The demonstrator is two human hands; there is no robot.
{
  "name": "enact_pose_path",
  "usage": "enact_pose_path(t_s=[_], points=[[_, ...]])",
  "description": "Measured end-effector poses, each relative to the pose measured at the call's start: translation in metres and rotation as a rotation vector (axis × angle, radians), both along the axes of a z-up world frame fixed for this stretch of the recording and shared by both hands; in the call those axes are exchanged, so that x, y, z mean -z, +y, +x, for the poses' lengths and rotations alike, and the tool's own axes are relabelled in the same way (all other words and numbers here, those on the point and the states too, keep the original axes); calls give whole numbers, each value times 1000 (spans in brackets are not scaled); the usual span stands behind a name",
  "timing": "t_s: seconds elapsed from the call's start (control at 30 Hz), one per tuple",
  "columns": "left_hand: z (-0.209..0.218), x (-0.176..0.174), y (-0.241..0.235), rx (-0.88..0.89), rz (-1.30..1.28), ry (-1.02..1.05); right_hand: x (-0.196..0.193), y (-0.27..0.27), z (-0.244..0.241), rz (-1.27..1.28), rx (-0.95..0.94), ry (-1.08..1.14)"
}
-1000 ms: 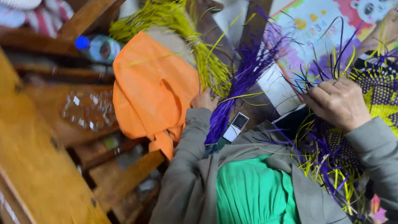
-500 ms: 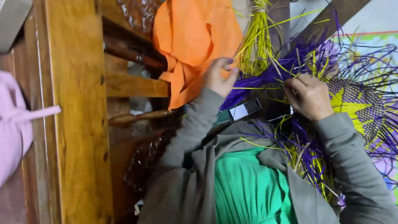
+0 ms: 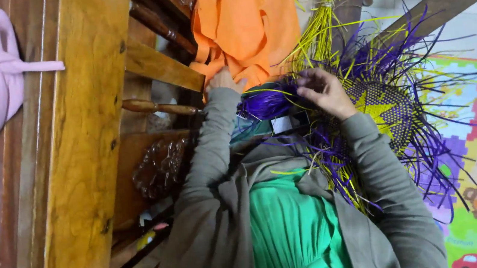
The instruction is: Weaving a decorative circular item with a star pattern using colored strips.
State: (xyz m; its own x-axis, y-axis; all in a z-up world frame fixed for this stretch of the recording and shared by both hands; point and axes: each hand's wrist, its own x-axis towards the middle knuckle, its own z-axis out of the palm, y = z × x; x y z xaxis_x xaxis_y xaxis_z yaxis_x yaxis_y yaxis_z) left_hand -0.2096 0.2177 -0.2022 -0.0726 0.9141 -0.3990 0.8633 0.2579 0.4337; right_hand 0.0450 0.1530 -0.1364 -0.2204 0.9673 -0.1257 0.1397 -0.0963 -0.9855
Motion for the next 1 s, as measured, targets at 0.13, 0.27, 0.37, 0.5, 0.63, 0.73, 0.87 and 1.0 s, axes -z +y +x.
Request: enact_pose_path(t_s=[0.13, 0.27, 0.37, 0.5, 0.63, 0.73, 0.87, 1.0], points=[[1, 31, 2, 76, 207, 69, -1, -8, 7, -11, -15, -92], [42, -48, -27, 410, 327, -127, 19, 0, 10, -42, -3, 59], [73, -45, -40, 590, 434, -96, 29, 5, 9, -12, -22, 205], [106, -32, -55, 759, 557, -128, 25, 10, 1, -57, 40, 410], [115, -22, -65, 860, 585, -222, 42, 9, 5, -151, 237, 234], [101, -60, -56, 658, 388, -603, 31, 10, 8, -157, 397, 226], [69, -57, -19, 361, 215, -277, 32, 9, 14, -63, 397, 250], [52, -73, 13, 280, 261, -147, 7, 7, 11, 22, 239, 92]])
